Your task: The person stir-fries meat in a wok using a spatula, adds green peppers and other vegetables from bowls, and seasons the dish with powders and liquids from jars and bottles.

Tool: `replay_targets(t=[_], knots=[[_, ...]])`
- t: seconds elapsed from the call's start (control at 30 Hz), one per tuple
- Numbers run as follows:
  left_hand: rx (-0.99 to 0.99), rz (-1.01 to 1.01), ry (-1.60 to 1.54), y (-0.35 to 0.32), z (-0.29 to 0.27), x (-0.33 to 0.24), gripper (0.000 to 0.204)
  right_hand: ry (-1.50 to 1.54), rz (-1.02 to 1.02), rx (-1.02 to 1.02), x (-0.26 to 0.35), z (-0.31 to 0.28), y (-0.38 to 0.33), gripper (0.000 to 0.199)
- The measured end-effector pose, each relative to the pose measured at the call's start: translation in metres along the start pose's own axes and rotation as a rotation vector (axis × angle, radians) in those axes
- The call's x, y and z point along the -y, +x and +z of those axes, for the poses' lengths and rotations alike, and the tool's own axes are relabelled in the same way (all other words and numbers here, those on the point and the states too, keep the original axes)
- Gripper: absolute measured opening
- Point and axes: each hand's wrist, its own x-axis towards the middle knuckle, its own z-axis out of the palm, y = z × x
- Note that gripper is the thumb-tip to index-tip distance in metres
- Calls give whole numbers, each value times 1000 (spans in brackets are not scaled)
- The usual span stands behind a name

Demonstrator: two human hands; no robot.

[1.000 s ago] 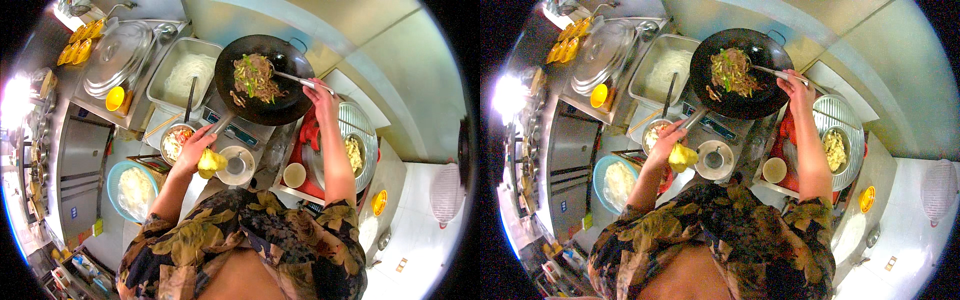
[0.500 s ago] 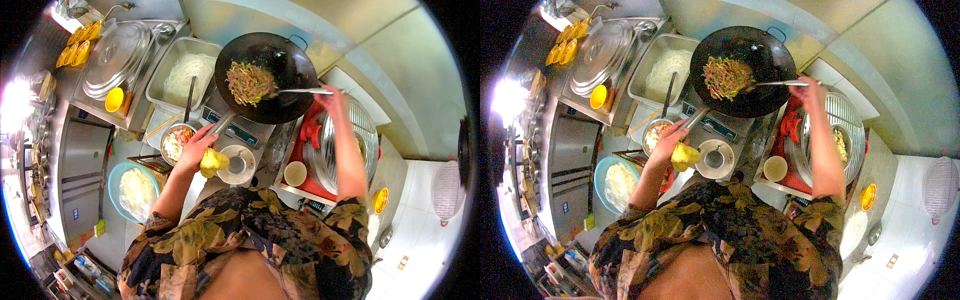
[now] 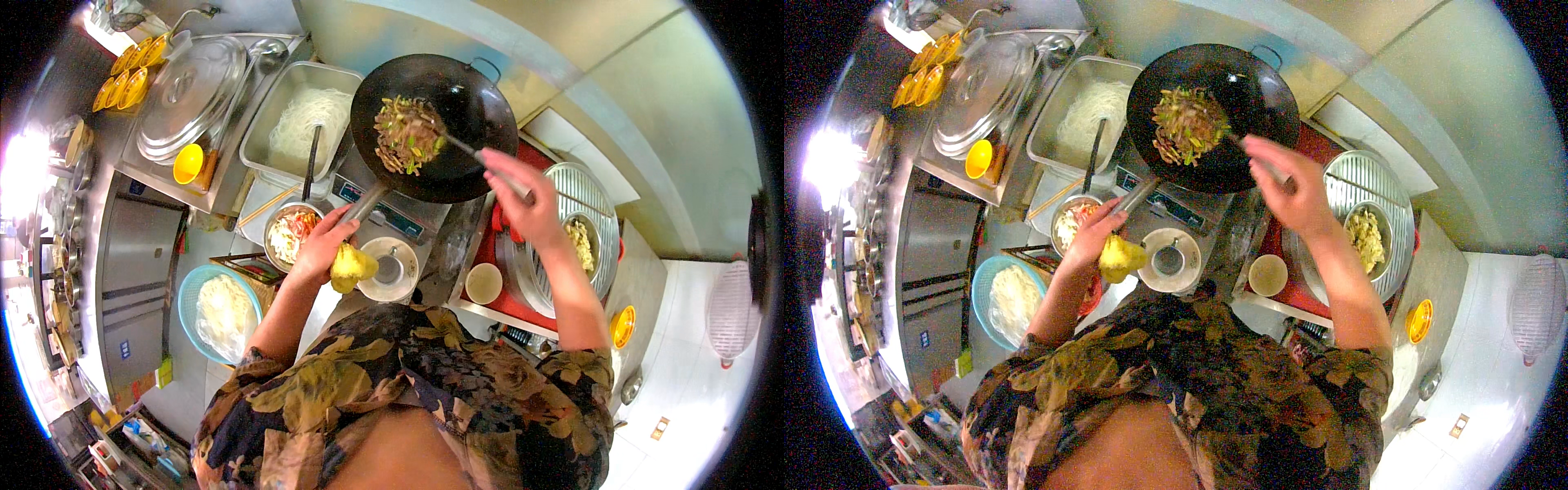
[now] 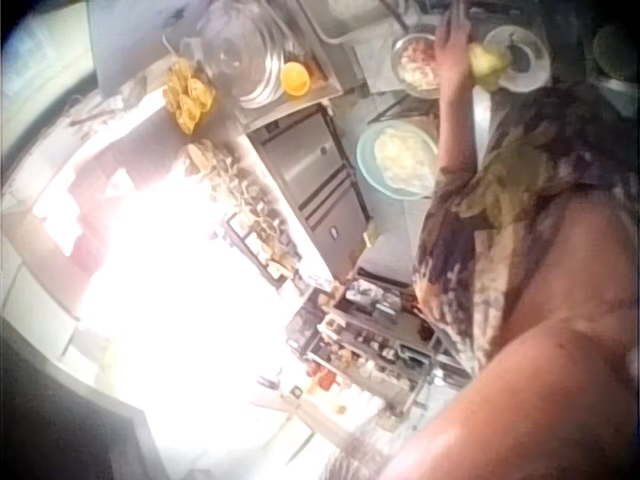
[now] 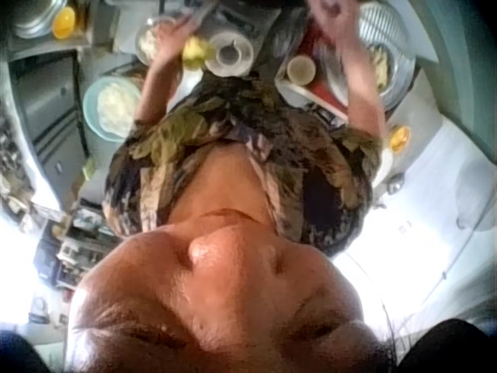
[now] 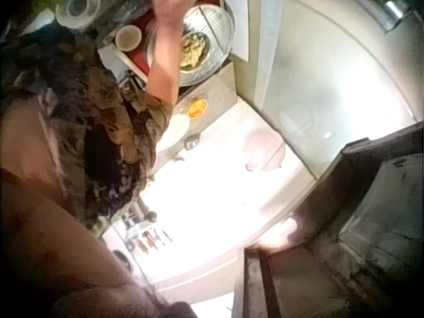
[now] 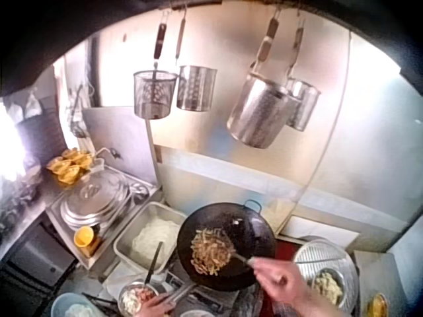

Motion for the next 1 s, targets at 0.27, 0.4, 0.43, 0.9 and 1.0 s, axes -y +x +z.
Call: replay_targets(t=[0.27,0.4,0.43,0.9,1.0], knots=[[12,-65,29,-11,6,2,53,-487,-282,64,-37,54,0,26],[-13,-29,-7,-19,13,0,45,-463,-203,122,-26,37,-7,26],[-7,-17,-10,-19,14,-1,45,-415,-167,160,-14,31,-14,25],[-90,-174,45,-26,-18,0,51,-314,-105,137,25,14,-11,27],[-62,-218,-17,-7,-70,40,52,-242,-121,223,46,12,-28,24]])
